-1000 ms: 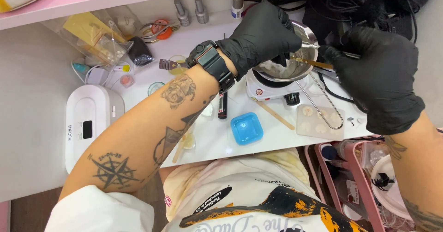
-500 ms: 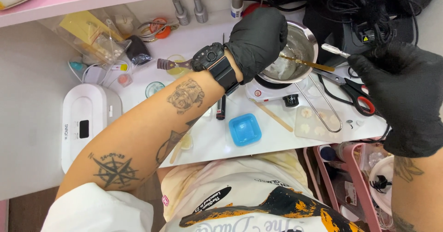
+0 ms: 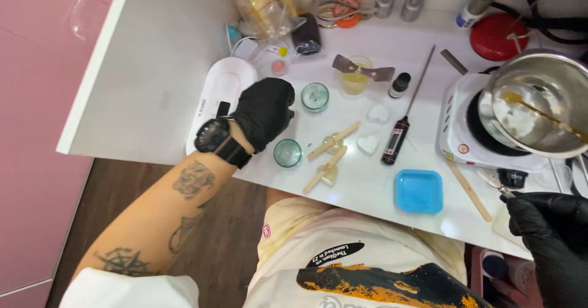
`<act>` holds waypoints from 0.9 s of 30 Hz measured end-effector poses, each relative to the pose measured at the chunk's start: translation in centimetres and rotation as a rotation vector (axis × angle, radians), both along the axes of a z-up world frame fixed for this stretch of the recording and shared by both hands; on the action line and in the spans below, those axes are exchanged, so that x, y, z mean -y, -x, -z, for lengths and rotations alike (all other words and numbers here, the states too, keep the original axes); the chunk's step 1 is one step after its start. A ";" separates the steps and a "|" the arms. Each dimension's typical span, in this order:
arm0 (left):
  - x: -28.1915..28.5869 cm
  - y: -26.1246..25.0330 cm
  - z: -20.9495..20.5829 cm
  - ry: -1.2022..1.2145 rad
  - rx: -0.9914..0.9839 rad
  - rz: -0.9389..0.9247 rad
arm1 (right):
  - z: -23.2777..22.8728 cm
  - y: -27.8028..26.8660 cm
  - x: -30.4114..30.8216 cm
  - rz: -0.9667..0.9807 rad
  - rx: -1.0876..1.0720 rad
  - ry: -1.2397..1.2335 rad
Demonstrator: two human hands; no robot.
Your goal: Preparing wax and placing wicks into jars for candle making.
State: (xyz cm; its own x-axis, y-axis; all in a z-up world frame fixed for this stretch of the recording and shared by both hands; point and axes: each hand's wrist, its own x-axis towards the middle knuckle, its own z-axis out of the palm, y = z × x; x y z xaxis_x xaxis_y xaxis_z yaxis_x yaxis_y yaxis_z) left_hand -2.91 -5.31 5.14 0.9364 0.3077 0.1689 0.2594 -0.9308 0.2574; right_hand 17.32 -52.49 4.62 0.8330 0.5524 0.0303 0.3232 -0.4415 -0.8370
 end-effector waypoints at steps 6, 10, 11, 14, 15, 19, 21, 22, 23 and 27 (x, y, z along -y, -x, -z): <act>-2.3 -0.5 4.4 0.035 0.080 0.025 | -3.4 8.0 -12.1 -0.032 -0.158 0.026; -3.4 -0.7 4.6 0.078 0.095 0.039 | -2.5 7.7 -19.5 -0.326 -0.081 0.101; -3.3 -0.2 3.8 0.081 0.100 0.032 | -1.9 7.5 -20.9 -0.332 -0.076 0.106; -2.3 1.5 0.5 0.057 0.271 0.002 | -0.7 6.9 -24.8 -0.420 0.007 0.076; -1.7 2.1 -0.9 0.132 0.304 -0.033 | -0.5 6.8 -25.9 -0.483 0.118 0.053; 1.8 4.6 -5.0 0.644 0.317 -0.106 | -1.6 7.4 -29.6 -0.462 -0.057 0.037; 2.8 4.8 -4.0 0.835 0.376 -0.142 | -2.9 8.2 -30.4 -0.539 -0.136 -0.011; 3.3 4.8 -3.5 1.015 0.432 -0.170 | -3.6 8.5 -30.8 -0.608 -0.213 -0.072; 3.1 5.0 -3.6 1.020 0.437 -0.171 | -4.4 8.8 -30.9 -0.610 -0.211 -0.065; 2.1 6.3 -4.9 1.350 0.684 -0.240 | -7.2 10.2 -30.5 -0.697 -0.258 -0.031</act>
